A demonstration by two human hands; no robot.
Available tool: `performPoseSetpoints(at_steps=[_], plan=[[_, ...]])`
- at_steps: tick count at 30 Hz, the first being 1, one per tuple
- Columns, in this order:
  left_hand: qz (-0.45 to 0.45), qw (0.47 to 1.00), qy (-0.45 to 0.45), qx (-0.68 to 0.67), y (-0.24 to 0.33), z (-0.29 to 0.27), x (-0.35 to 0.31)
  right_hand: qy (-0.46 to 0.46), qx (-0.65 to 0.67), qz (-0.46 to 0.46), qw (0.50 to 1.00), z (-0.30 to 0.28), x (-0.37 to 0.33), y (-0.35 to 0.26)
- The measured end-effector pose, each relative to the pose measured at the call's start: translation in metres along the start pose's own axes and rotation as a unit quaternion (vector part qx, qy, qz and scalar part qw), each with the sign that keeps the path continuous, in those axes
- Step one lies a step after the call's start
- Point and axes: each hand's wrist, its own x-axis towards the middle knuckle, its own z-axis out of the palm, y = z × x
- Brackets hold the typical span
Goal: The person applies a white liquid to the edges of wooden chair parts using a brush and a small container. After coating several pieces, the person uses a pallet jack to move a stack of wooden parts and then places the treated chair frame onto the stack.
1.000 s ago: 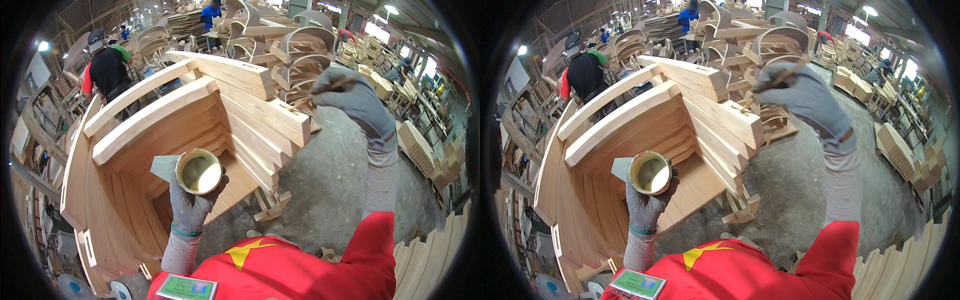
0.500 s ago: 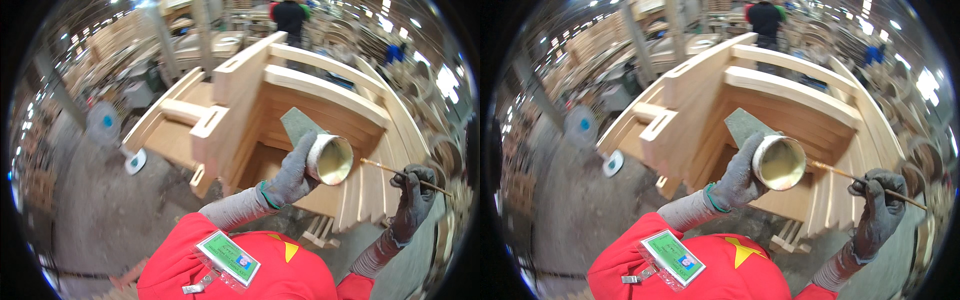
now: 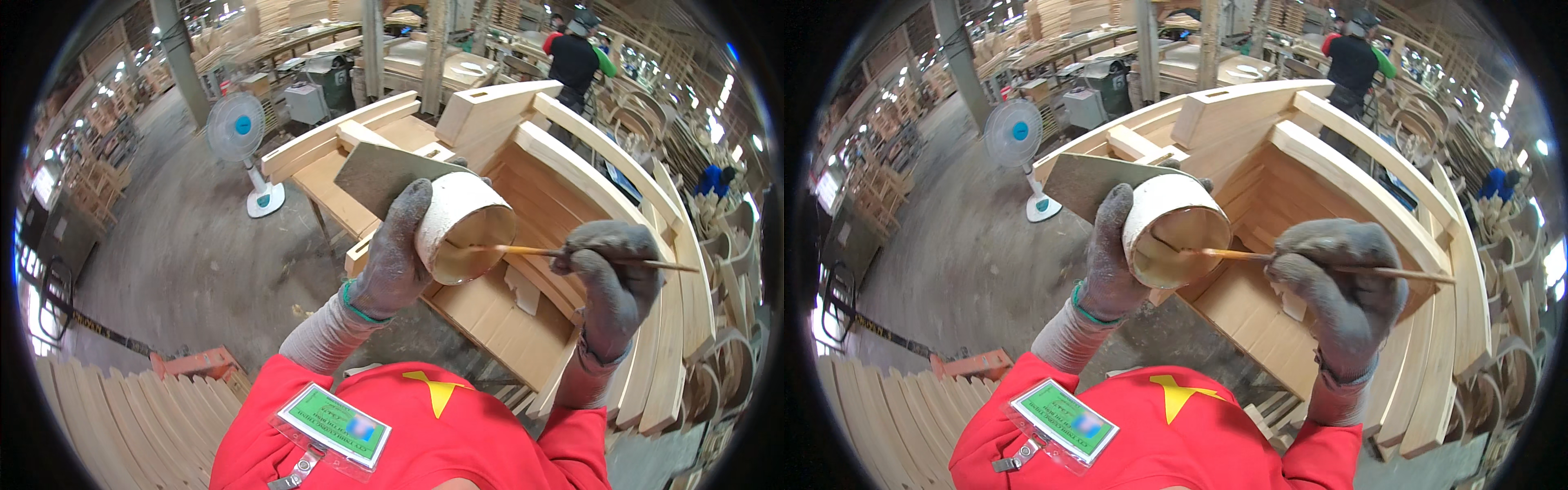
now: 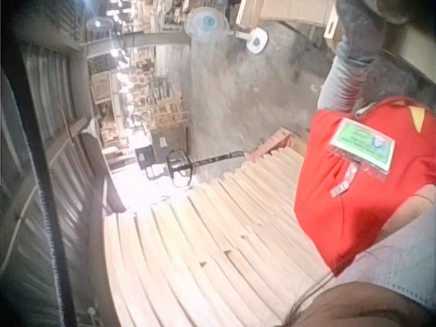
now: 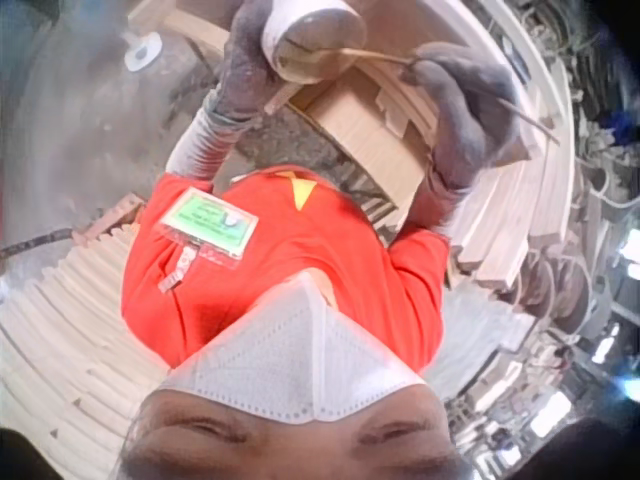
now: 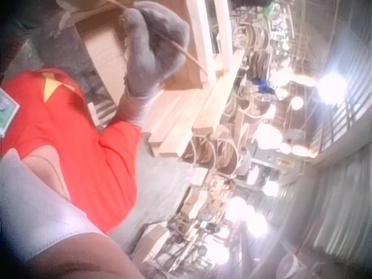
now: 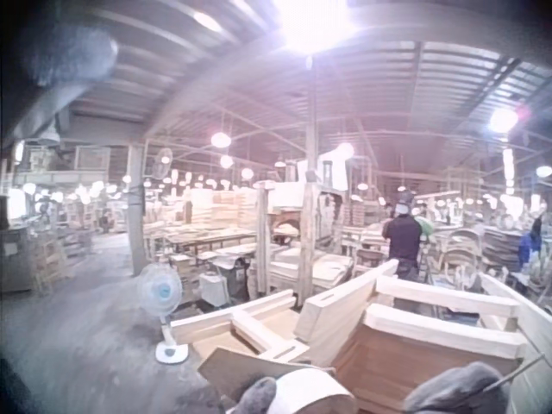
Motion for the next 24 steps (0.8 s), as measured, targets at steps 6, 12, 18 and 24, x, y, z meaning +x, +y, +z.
performPoseSetpoints(at_steps=[6, 12, 18, 24], plan=[[0.082, 0.984, 0.043, -0.154, 0.004, -0.011, -0.017, -0.032, 0.133, -0.013, 0.991, 0.014, 0.0, 0.036], [0.452, 0.668, 0.151, 0.572, -0.007, -0.032, -0.041, 0.01, 0.18, 0.077, 0.981, 0.041, -0.008, 0.049], [0.426, 0.561, 0.221, 0.674, 0.0, -0.046, -0.063, 0.0, 0.203, 0.076, 0.976, 0.065, -0.013, 0.059], [0.369, 0.729, 0.276, 0.507, -0.01, -0.057, -0.066, -0.018, 0.238, 0.053, 0.97, 0.074, -0.02, 0.07]])
